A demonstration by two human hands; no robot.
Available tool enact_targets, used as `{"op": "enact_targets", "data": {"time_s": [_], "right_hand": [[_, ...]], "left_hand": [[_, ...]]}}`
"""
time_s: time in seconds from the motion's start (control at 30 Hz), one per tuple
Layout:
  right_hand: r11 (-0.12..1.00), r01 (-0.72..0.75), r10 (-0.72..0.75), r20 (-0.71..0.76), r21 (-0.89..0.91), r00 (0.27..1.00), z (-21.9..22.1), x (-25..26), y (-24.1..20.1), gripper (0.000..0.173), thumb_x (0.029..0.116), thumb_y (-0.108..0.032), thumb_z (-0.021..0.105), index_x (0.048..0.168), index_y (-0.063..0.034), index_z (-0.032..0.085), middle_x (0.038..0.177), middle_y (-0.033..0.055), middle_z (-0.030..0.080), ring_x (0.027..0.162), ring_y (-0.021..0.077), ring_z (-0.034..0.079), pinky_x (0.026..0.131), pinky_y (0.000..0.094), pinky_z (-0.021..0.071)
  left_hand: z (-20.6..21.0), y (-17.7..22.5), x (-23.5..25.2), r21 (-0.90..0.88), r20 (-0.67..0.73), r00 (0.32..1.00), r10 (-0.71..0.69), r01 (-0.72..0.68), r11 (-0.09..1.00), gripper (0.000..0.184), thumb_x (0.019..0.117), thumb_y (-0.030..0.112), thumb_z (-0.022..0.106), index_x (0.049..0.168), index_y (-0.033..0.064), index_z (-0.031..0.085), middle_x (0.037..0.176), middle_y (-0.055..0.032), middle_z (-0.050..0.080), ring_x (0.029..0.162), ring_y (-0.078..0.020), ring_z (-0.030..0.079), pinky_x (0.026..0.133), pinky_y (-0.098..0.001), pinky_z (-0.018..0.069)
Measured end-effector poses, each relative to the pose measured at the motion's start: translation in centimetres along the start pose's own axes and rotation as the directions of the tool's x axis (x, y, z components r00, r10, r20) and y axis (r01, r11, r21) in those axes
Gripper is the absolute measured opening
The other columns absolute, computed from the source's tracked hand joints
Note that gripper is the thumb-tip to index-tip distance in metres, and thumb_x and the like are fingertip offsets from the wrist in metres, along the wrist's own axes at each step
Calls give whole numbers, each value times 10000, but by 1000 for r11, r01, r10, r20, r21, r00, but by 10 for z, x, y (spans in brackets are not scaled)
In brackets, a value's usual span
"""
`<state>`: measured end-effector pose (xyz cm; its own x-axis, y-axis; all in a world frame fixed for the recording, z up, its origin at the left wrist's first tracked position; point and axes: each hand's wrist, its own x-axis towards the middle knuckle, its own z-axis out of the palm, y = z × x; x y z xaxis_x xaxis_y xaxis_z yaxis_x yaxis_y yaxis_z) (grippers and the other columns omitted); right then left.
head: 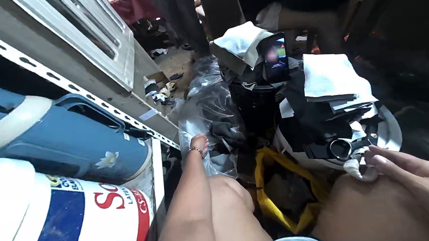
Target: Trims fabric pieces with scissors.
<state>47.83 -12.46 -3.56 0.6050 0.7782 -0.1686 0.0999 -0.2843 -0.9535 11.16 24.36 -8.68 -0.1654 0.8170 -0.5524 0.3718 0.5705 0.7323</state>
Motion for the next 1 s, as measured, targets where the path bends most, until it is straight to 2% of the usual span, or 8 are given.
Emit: {"op": "enact_targets", "data": {"time_s": [0.13,0.27,0.4,0.47,0.6,0.8,0.9,1.0], "right_hand": [[971,187,-168,-127,149,977,-5,3,19,329,973,-198,612,1211,29,628,1063,16,731,950,103,713,867,306,603],[941,224,-186,-164,254,969,-6,0,18,232,992,-104,549,1184,-8,639,1040,-23,738,957,110,716,882,323,604],[942,243,-209,-161,232,965,-3,-7,17,233,982,-54,542,1188,8,633,1073,-5,733,976,112,715,905,324,598],[937,272,-235,-181,219,955,-3,-10,20,230,984,-65,559,1185,13,640,1091,12,735,975,122,719,902,330,602],[935,287,-247,-198,209,949,3,-11,19,219,979,-64,547,1161,-3,651,1071,0,736,962,115,718,889,317,603],[921,330,-293,-187,209,938,9,-9,23,231,966,-109,603,1168,-20,669,1075,-6,742,959,111,719,874,300,605],[911,364,-326,-205,195,923,9,-9,26,227,968,-150,614,1152,-40,688,1072,-6,752,955,119,726,865,297,610],[885,438,-400,-225,156,888,10,-10,29,210,985,-210,621,1136,-97,714,1071,-41,756,943,101,728,847,283,615]], "left_hand": [[31,3,19,161,-1,997,79,-78,984,330,1057,122,532,1351,-20,583,1265,-257,613,1066,-321,623,924,-457,508],[56,0,30,390,-81,988,134,-92,916,391,1070,282,538,1224,-59,652,1237,-280,632,1107,-370,627,966,-521,483],[70,-14,41,256,-148,982,118,-77,964,524,1007,306,666,1321,-104,580,1368,-315,568,1307,-410,542,1096,-531,422],[74,-21,49,220,-134,987,90,-59,974,569,971,263,722,1361,-109,540,1389,-313,552,1318,-406,530,1102,-531,414],[73,-20,52,294,-72,995,71,-46,955,451,980,243,702,1279,-85,622,1344,-290,594,1274,-390,561,1067,-547,430],[69,-9,30,-210,-73,997,38,-53,976,481,1084,257,512,1409,-97,479,1472,-307,460,1354,-421,455,1070,-605,399],[63,14,16,-542,-12,998,56,-54,838,469,1094,228,483,1465,-51,419,1526,-254,424,1387,-374,441,1091,-580,409],[49,44,-10,-698,110,990,88,14,716,401,1095,228,456,1428,6,446,1395,-205,545,1248,-315,564,1006,-520,499]]}}
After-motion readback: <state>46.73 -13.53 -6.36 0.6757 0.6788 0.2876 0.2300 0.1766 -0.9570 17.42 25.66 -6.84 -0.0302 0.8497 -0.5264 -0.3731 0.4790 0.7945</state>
